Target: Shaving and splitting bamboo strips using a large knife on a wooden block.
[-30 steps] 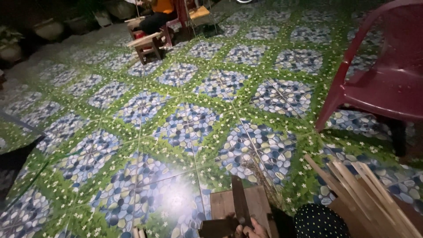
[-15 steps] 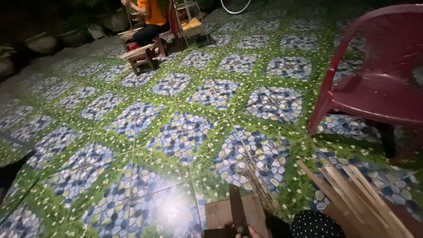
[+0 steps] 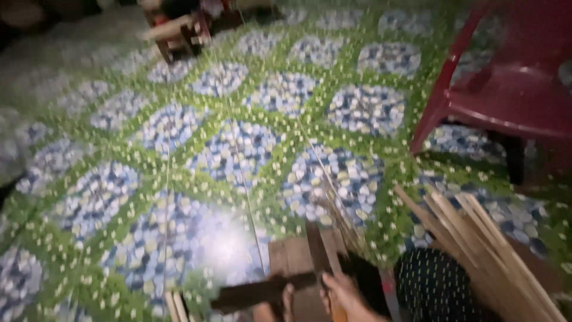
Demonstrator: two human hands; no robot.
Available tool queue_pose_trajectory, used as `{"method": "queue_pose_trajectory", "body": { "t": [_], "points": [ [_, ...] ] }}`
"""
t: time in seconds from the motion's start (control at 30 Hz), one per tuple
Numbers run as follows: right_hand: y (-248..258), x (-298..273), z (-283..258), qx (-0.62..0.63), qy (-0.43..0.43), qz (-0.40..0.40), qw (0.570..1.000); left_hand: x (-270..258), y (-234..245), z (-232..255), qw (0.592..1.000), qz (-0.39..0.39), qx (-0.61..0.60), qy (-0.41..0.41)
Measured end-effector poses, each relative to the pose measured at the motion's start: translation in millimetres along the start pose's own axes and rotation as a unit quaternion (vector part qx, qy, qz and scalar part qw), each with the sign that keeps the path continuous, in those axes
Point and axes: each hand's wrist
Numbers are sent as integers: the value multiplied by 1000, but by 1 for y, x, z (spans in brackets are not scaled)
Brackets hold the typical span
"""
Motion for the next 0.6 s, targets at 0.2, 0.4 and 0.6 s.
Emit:
{"method": "queue_pose_trajectory", "body": {
  "t": [0.2, 0.4, 0.6],
  "points": [
    [-29, -83, -15, -73, -100, 36, 992, 48, 25, 162, 996, 25, 58, 57],
    [-29, -88, 2, -153, -87, 9, 984, 51, 34, 194, 988, 81, -79, 103],
    [-41, -114, 15, -77, -154, -50, 984, 46, 32, 191, 985, 82, -124, 93]
  ]
}}
Point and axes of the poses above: each hand's wrist, its own x-axis towards the middle knuckle, its own y-axis out of the back of the hand, z = x × y, and after that the axes turned 15 degrees about -y, right-handed
